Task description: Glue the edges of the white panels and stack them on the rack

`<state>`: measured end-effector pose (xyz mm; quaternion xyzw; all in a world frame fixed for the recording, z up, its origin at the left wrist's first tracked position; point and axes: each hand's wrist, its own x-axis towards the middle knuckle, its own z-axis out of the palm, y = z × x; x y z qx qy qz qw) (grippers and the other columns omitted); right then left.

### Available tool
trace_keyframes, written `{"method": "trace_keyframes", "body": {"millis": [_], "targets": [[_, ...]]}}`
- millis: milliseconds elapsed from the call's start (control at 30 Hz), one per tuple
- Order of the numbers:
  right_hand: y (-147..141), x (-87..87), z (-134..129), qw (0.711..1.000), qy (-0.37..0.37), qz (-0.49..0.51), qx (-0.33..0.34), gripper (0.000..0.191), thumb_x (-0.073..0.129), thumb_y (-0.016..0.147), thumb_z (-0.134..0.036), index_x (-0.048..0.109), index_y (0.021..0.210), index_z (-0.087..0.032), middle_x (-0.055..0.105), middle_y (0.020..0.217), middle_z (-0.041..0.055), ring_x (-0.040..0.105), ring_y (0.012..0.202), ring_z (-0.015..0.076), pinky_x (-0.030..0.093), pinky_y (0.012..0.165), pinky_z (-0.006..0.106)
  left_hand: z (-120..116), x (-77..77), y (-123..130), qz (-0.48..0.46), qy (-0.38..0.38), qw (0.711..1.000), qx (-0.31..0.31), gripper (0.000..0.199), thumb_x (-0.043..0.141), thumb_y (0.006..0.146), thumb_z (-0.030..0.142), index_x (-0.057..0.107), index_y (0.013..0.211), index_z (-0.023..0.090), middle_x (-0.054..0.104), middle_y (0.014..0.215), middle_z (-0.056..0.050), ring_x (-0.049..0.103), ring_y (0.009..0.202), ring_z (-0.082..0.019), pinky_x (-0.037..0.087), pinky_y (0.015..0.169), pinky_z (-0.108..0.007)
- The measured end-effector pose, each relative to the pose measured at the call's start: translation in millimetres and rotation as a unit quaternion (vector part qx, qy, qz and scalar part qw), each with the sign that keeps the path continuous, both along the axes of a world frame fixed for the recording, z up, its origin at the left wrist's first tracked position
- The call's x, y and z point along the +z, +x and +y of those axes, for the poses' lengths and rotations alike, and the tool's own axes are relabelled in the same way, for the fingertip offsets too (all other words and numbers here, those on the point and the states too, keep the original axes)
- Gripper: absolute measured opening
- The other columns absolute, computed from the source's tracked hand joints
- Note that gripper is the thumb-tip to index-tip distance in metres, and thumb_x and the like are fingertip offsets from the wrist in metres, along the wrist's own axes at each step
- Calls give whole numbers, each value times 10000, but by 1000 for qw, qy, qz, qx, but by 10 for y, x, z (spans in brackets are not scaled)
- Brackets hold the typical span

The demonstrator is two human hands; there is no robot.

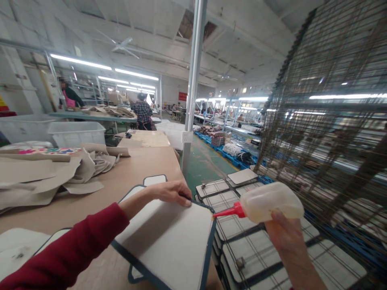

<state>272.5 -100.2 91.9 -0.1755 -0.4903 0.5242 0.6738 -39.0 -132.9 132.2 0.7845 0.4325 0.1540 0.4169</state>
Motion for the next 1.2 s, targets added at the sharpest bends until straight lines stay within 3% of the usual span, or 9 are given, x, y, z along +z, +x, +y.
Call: {"method": "trace_keyframes", "body": {"millis": [467,967,1200], "targets": [[-34,-40,-37,1000,-20,0,4,664,819,586,-335,560,1197,-310,712,897,35,678,819,256,553,834,443,13,-92,-20,-39,-23,999,26,395,622,751,511,610,734,117,440,613,20,351,587,-102,268,526,-213],[-47,-59,-121,999,-13,-32,37,583,767,618,-340,572,1165,-294,701,943,63,640,957,315,471,930,546,21,-121,-53,-75,-65,992,76,394,663,710,510,600,679,123,496,594,14,410,551,-100,309,490,-197],[-3,-140,-123,998,-44,-30,26,582,789,576,-362,595,1122,-314,700,943,56,640,944,328,464,920,585,2,-89,-63,-84,-90,988,93,379,693,693,493,604,670,125,518,577,18,440,545,-98,320,481,-187]]}}
